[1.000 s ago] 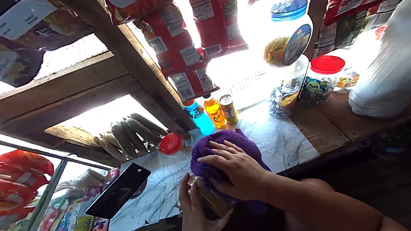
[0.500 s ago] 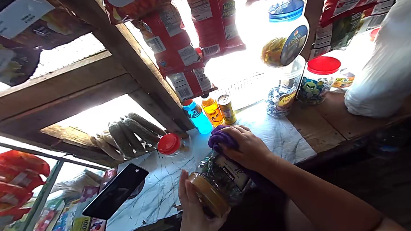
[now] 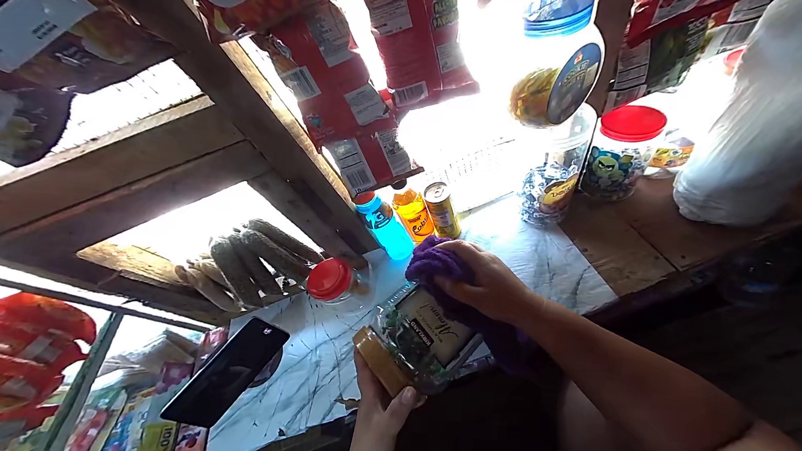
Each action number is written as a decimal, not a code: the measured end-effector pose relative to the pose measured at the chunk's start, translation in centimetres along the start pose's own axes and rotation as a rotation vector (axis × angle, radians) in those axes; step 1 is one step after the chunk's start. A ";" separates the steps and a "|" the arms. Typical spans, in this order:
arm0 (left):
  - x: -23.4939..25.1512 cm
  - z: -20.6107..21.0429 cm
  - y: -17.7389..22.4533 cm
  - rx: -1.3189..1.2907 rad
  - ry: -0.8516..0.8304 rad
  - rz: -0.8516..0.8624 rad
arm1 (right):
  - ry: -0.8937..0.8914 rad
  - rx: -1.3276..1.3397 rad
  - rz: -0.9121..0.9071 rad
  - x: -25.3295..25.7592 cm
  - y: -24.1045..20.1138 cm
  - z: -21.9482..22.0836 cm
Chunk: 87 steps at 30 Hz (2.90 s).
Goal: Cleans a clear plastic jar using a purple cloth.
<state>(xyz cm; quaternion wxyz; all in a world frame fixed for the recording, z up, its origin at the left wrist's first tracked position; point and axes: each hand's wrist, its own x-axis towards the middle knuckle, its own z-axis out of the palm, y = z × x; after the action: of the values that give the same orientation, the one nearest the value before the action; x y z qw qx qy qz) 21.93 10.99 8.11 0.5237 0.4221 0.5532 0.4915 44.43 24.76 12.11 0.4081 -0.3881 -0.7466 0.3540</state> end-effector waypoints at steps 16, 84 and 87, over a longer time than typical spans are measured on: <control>0.9 -0.7 -1.8 0.637 0.171 0.583 | 0.032 0.045 0.082 0.3 0.6 0.8; 1.3 0.3 -0.2 0.370 0.206 0.434 | 0.282 -0.278 -0.526 -3.7 0.4 7.8; 1.2 0.1 -1.0 0.459 0.207 0.492 | 0.293 -0.290 -0.513 -3.3 -0.4 7.4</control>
<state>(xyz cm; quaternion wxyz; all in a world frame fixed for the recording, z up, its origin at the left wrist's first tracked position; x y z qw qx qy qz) 22.00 12.07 6.93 0.2223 0.5975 0.5809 0.5061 39.00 20.13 8.29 0.5276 -0.2881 -0.7961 0.0700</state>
